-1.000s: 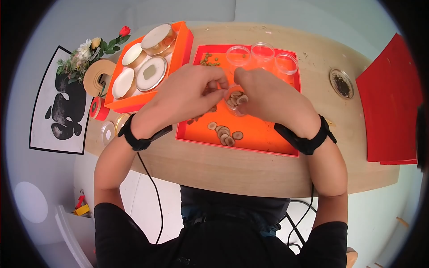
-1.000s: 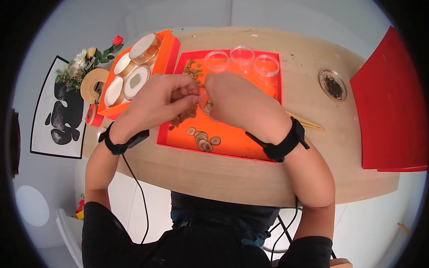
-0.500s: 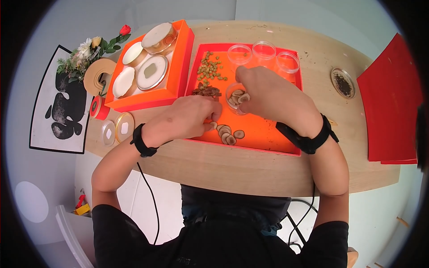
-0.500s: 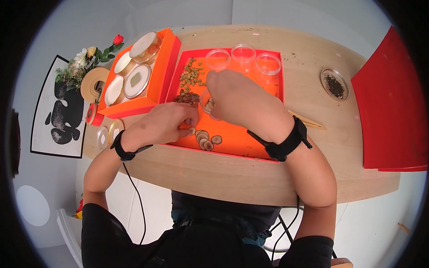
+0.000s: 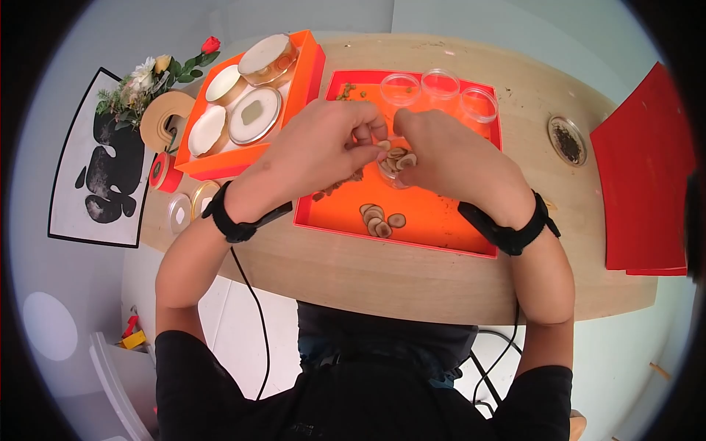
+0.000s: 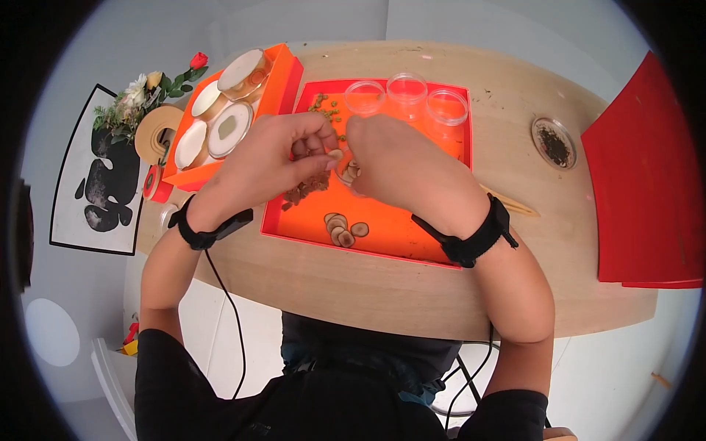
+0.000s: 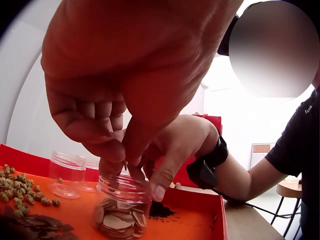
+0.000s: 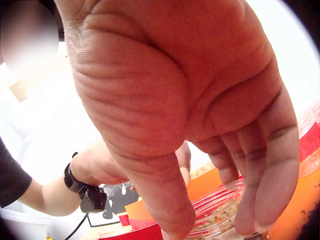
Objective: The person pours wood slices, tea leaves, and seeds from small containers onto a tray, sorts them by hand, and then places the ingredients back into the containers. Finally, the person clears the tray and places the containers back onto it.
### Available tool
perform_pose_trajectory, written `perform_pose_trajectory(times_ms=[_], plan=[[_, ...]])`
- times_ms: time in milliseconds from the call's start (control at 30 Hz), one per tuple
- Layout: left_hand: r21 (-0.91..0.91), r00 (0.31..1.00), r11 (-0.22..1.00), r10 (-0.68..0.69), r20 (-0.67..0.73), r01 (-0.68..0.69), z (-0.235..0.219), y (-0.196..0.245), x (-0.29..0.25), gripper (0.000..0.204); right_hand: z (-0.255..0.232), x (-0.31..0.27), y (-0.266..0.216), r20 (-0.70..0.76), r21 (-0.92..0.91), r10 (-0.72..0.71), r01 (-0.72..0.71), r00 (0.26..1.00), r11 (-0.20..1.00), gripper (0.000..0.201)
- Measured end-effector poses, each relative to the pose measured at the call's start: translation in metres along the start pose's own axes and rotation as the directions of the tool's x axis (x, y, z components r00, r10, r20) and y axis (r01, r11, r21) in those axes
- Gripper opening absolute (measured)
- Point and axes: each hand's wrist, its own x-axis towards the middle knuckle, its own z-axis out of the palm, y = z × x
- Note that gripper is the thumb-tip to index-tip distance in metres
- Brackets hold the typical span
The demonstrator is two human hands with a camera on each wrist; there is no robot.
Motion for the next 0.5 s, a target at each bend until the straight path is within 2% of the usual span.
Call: perform_pose_trajectory(times_ms=[67, 200, 267, 300, 367, 500], plan=[[-0.023, 0.999, 0.999, 0.035, -0.034, -0.036, 0.006, -0.001, 0.003, 0.010, 0.000, 0.003, 0.003, 0.064, 0.114, 0.030, -0.037, 0.998, 0.993, 0.046], [-0.007, 0.997, 0.998, 0.067, -0.045, -0.068, 0.011, -0.012, -0.002, 0.010, 0.007, -0.004, 0.009, -0.024, 0.048, -0.025, 0.026, 0.999, 0.999, 0.046], [0.116, 1.000, 0.993, 0.018, 0.008, -0.019, 0.011, -0.015, -0.007, 0.016, 0.009, -0.006, 0.011, -0.082, 0.000, -0.074, 0.074, 0.994, 0.997, 0.046], [0.117, 1.000, 0.993, 0.015, 0.010, -0.016, 0.012, -0.018, -0.008, 0.016, 0.008, -0.006, 0.010, -0.081, 0.003, -0.074, 0.074, 0.994, 0.997, 0.046], [0.348, 0.985, 0.935, 0.011, 0.169, -0.070, 0.015, -0.025, -0.010, 0.026, 0.004, -0.004, 0.008, -0.022, -0.010, -0.065, 0.065, 0.998, 0.998, 0.046], [0.350, 0.977, 0.925, 0.081, 0.198, -0.148, 0.035, -0.037, -0.015, 0.030, 0.006, -0.005, 0.008, -0.035, -0.007, -0.073, 0.073, 0.997, 0.997, 0.045]])
